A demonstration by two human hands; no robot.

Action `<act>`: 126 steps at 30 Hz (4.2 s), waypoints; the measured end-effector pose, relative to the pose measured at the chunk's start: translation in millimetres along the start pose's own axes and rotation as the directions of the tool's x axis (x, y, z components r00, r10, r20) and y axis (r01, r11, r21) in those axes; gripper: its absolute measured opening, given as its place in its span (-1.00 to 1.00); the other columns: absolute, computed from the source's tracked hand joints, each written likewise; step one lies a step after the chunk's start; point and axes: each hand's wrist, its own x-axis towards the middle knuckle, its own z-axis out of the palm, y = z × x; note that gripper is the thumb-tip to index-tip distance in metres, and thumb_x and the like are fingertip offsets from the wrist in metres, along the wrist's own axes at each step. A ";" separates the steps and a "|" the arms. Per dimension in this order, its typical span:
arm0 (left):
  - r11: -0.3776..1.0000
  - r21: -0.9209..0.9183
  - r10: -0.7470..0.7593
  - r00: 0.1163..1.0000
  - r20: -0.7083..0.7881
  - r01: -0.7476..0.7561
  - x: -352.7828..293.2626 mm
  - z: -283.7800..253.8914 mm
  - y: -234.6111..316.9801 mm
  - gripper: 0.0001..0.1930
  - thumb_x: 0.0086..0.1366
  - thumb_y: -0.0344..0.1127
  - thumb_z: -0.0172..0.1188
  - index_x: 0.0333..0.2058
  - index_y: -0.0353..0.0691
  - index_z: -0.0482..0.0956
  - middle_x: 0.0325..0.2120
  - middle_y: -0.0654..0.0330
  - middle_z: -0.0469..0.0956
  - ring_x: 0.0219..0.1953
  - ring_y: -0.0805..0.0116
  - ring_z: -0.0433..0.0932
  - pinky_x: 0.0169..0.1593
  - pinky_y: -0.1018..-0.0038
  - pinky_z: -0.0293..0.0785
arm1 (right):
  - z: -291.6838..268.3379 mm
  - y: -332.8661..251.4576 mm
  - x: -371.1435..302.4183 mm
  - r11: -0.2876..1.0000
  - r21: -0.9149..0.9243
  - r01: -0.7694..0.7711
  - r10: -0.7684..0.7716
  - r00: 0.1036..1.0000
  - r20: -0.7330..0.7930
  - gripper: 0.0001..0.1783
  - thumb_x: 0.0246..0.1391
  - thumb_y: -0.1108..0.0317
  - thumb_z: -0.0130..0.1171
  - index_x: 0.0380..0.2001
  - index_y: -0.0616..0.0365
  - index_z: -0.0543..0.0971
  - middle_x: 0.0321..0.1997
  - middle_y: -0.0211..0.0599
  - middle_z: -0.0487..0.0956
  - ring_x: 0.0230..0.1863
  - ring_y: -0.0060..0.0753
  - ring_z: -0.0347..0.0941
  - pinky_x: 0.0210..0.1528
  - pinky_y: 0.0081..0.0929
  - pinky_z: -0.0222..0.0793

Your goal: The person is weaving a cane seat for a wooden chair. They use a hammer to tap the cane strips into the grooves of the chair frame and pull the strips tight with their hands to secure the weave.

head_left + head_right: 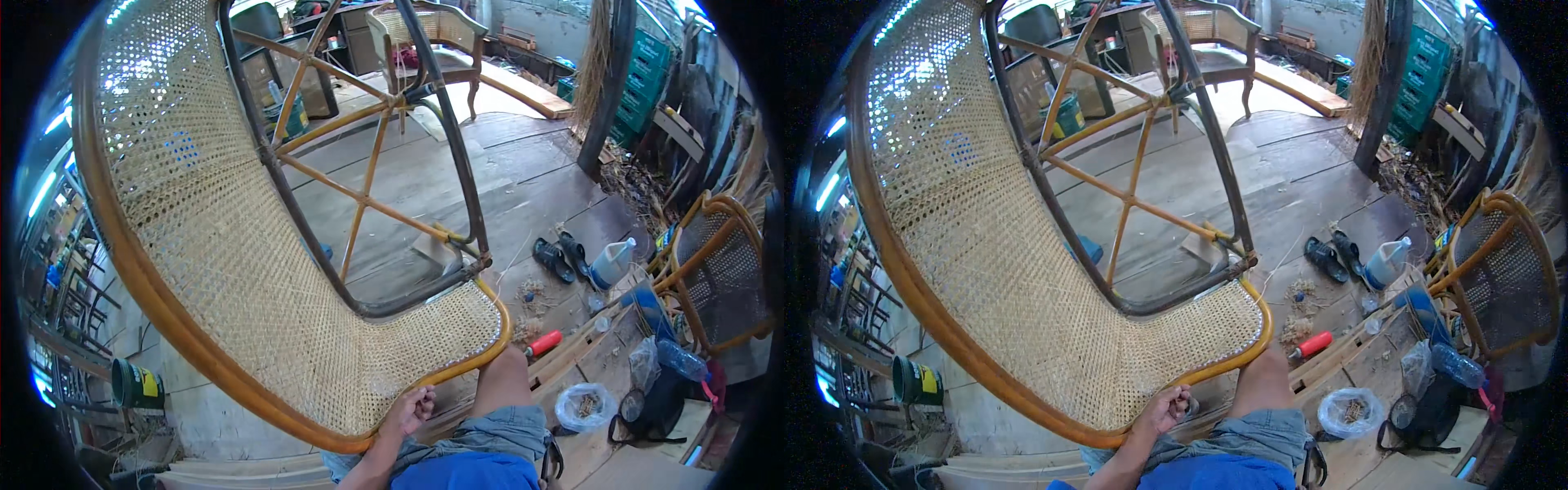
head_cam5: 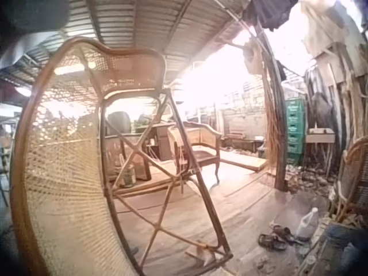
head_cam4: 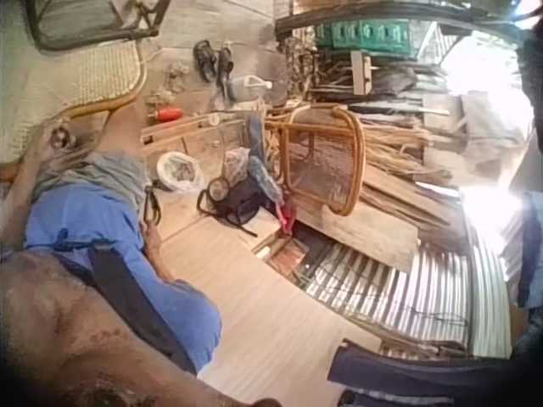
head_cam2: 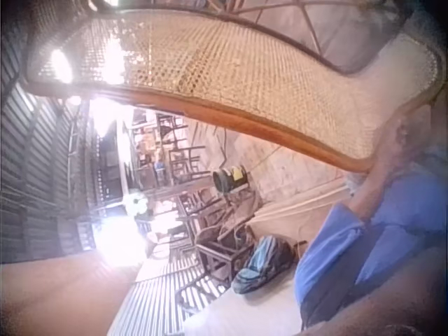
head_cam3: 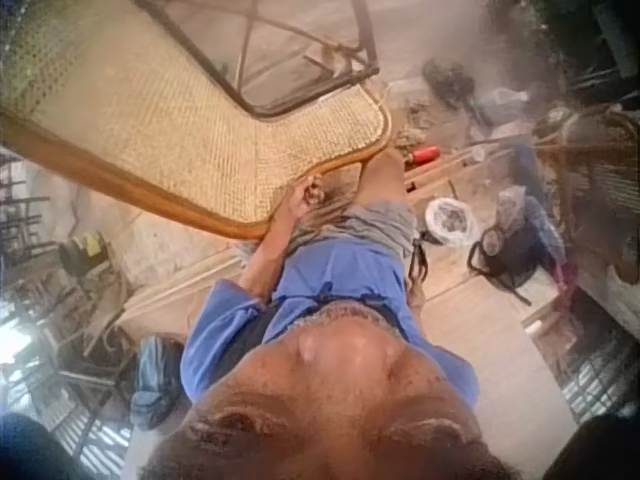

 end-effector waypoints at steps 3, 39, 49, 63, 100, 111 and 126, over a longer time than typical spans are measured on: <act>0.980 -0.194 -0.023 0.991 0.129 0.048 1.7 -5.8 -3.7 -0.78 0.32 -0.26 -0.02 -0.16 -0.24 0.44 -0.38 0.24 0.50 -0.38 0.41 0.52 -0.39 0.53 0.49 | -29.4 -39.5 18.7 0.968 0.024 0.252 -0.245 0.958 -0.149 -0.67 0.20 0.25 -0.08 -0.06 0.20 0.45 -0.13 -0.06 0.47 -0.07 -0.11 0.37 -0.01 -0.33 0.25; 0.952 -0.305 0.039 0.984 0.174 0.016 1.4 19.1 -39.7 -0.56 0.37 -0.04 -0.20 -0.06 -0.30 0.40 -0.13 0.01 0.50 -0.10 0.16 0.51 -0.01 0.24 0.46 | 25.8 -304.2 112.7 0.614 0.406 0.677 -0.753 0.657 0.045 -0.85 -0.04 0.56 0.10 -0.32 0.24 0.50 -0.31 -0.16 0.54 -0.30 -0.26 0.51 -0.23 -0.41 0.41; 0.979 -0.200 -0.012 0.988 0.154 0.043 1.4 26.8 -38.1 -0.59 0.34 -0.08 -0.11 -0.07 -0.32 0.40 -0.17 0.08 0.51 -0.17 0.28 0.52 -0.06 0.35 0.47 | 28.6 -310.2 108.7 0.615 0.606 0.505 -0.588 0.806 -0.075 -0.85 0.04 0.46 0.12 -0.29 0.27 0.53 -0.39 -0.31 0.55 -0.39 -0.46 0.48 -0.31 -0.51 0.43; 0.990 0.136 -0.032 0.999 0.039 0.027 -12.1 46.1 -34.2 -0.83 0.21 -0.16 0.17 -0.38 -0.12 0.48 -0.66 0.46 0.31 -0.72 0.71 0.19 -0.69 0.71 0.10 | 16.3 -302.6 125.2 0.403 0.894 -0.197 -0.487 0.781 0.392 -0.84 0.05 0.34 0.18 -0.28 0.12 0.56 -0.44 -0.49 0.54 -0.45 -0.71 0.37 -0.48 -0.75 0.18; 0.465 0.861 0.578 0.807 -0.121 -0.204 1.6 38.4 -36.7 -0.72 0.19 -0.26 0.04 -0.30 -0.40 0.51 -0.44 -0.13 0.55 -0.35 0.05 0.56 -0.22 0.27 0.44 | 58.8 -373.9 179.2 0.588 0.339 0.734 -0.768 0.639 -0.051 -0.87 0.02 0.50 0.07 -0.32 0.24 0.51 -0.40 -0.23 0.55 -0.39 -0.36 0.48 -0.26 -0.48 0.39; 0.471 0.848 0.558 0.827 -0.074 -0.242 3.2 32.6 -38.9 -0.68 0.18 -0.22 0.02 -0.26 -0.41 0.49 -0.39 -0.18 0.53 -0.29 -0.04 0.54 -0.19 0.23 0.42 | 81.2 -365.6 191.8 0.469 0.140 0.872 -0.875 0.480 -0.061 -0.91 -0.04 0.44 0.12 -0.39 0.13 0.54 -0.41 -0.23 0.55 -0.33 -0.24 0.49 -0.26 -0.42 0.39; 0.463 0.869 0.493 0.866 -0.087 -0.177 -2.3 36.6 -30.7 -0.69 0.19 -0.21 0.03 -0.28 -0.40 0.51 -0.41 -0.12 0.54 -0.32 0.09 0.54 -0.20 0.27 0.41 | 79.9 -374.7 188.1 0.310 -0.166 0.936 -0.950 0.311 -0.020 -0.91 0.00 0.36 0.08 -0.39 0.03 0.55 -0.39 -0.29 0.55 -0.32 -0.18 0.46 -0.30 -0.32 0.39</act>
